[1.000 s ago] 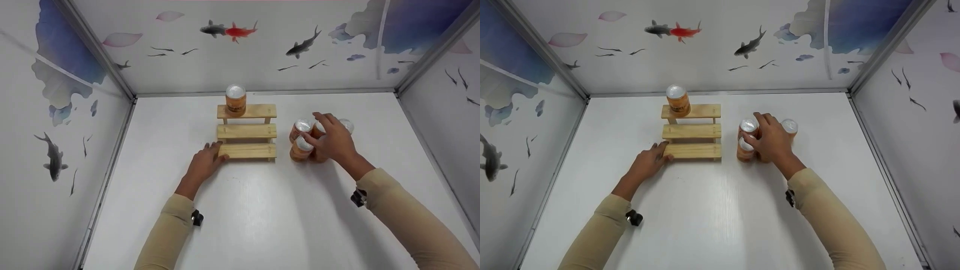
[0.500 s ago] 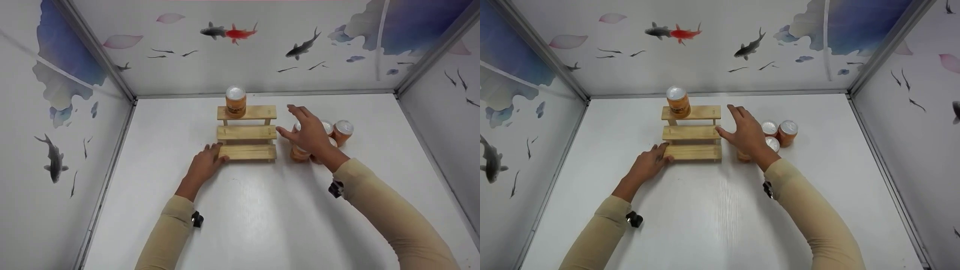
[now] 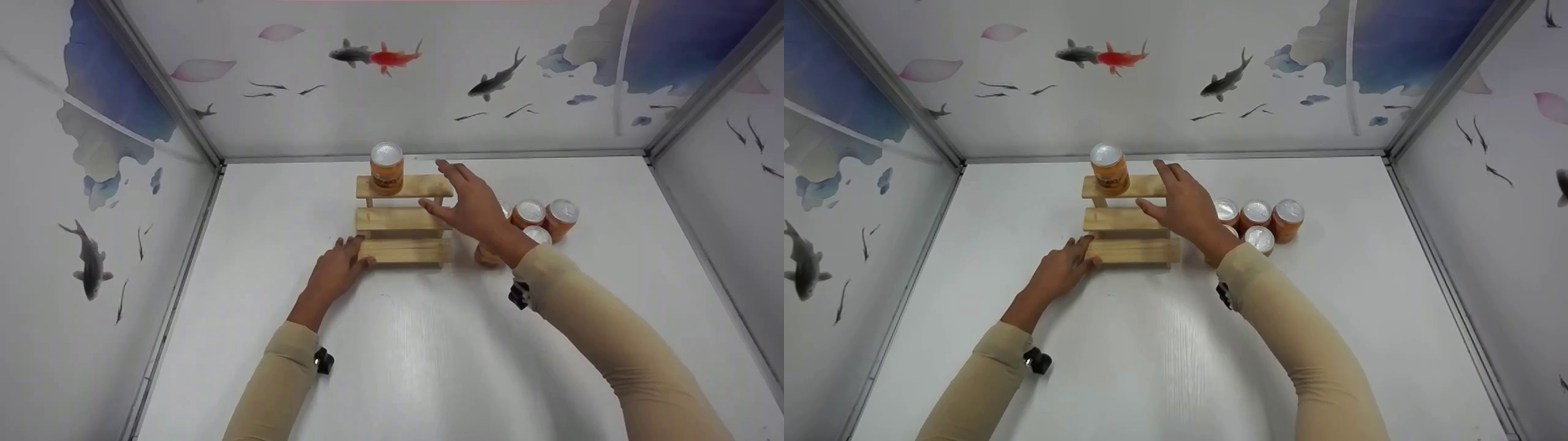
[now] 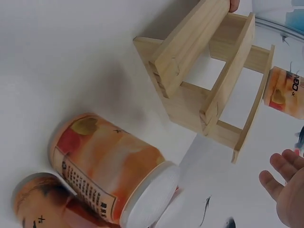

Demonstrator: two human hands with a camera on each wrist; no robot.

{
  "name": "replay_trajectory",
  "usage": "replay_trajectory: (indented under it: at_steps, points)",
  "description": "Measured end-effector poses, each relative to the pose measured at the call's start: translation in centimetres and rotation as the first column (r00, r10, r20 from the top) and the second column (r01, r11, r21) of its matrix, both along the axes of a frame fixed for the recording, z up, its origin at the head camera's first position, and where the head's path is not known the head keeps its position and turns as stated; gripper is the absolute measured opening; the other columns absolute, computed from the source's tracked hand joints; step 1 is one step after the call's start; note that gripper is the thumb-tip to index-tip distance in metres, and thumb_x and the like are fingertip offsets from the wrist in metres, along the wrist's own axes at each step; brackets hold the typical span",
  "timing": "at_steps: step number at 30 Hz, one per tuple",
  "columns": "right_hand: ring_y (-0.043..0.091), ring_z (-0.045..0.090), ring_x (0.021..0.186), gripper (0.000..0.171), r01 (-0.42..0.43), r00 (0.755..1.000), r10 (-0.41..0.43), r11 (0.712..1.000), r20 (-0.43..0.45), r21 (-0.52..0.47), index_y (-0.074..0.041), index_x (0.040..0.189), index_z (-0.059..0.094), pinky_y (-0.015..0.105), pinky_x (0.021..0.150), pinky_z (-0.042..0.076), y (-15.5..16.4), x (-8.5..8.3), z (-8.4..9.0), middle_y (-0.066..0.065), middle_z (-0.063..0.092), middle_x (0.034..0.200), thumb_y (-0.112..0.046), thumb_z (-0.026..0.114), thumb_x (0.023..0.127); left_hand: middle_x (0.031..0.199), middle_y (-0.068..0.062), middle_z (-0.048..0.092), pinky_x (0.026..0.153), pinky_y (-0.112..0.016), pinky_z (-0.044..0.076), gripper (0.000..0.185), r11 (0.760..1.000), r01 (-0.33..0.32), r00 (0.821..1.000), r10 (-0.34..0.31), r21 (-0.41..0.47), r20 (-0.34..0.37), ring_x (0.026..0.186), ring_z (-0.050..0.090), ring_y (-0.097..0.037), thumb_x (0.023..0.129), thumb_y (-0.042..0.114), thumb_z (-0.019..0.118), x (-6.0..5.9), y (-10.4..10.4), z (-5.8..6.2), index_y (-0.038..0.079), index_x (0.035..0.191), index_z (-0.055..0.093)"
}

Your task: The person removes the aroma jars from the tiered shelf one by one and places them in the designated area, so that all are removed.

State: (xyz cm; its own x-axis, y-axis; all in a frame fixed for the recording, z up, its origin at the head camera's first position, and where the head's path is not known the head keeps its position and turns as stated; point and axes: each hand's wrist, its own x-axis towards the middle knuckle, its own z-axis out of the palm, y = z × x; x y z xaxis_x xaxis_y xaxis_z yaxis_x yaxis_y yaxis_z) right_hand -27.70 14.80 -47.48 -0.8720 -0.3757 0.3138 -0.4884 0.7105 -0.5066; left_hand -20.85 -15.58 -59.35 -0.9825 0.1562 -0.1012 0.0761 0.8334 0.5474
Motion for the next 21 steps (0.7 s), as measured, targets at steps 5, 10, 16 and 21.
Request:
replay_trajectory:
  at_steps: [5,10,16,21]
  points:
    - [0.043,0.069,0.130,0.084,0.010,1.000,-0.010,1.000,0.009,0.018,-0.013,0.168,0.045,0.060,0.108,0.059,-1.7,-0.5,0.4,0.016,0.063,0.154,-0.052,0.079,0.102,0.169,-0.024,0.048,0.129,-0.063,0.041,0.075,1.000,0.000,1.000,0.000,0.002,-0.004,0.162,0.042,-0.047,0.109,0.058,0.060,0.0,0.1,0.0,0.012,0.167,0.050]
    - [0.044,0.067,0.136,0.085,0.010,1.000,-0.011,0.999,0.020,0.038,-0.012,0.169,0.042,0.060,0.112,0.057,-3.4,-1.0,0.5,0.018,0.061,0.156,-0.050,0.078,0.103,0.170,-0.025,0.047,0.129,-0.064,0.040,0.074,1.000,0.001,1.000,-0.001,0.008,-0.002,0.162,0.041,-0.048,0.110,0.057,0.061,0.1,0.0,0.0,0.013,0.168,0.049]
    - [0.044,0.064,0.142,0.088,0.006,0.999,-0.007,1.000,0.040,0.022,-0.010,0.171,0.038,0.060,0.116,0.054,-5.0,-1.7,0.7,0.019,0.057,0.161,-0.049,0.079,0.103,0.169,-0.026,0.048,0.128,-0.065,0.042,0.072,1.000,0.009,1.000,-0.009,0.003,-0.017,0.162,0.042,-0.048,0.111,0.056,0.060,0.0,0.0,0.1,0.013,0.167,0.050]
    - [0.046,0.062,0.143,0.090,0.018,0.998,-0.020,0.999,0.060,0.036,-0.012,0.173,0.035,0.061,0.116,0.055,-6.2,-2.1,0.8,0.021,0.054,0.164,-0.053,0.076,0.105,0.169,-0.026,0.048,0.128,-0.064,0.042,0.071,1.000,0.013,1.000,-0.013,0.016,-0.019,0.162,0.042,-0.047,0.111,0.055,0.061,0.0,0.0,0.1,0.012,0.167,0.050]
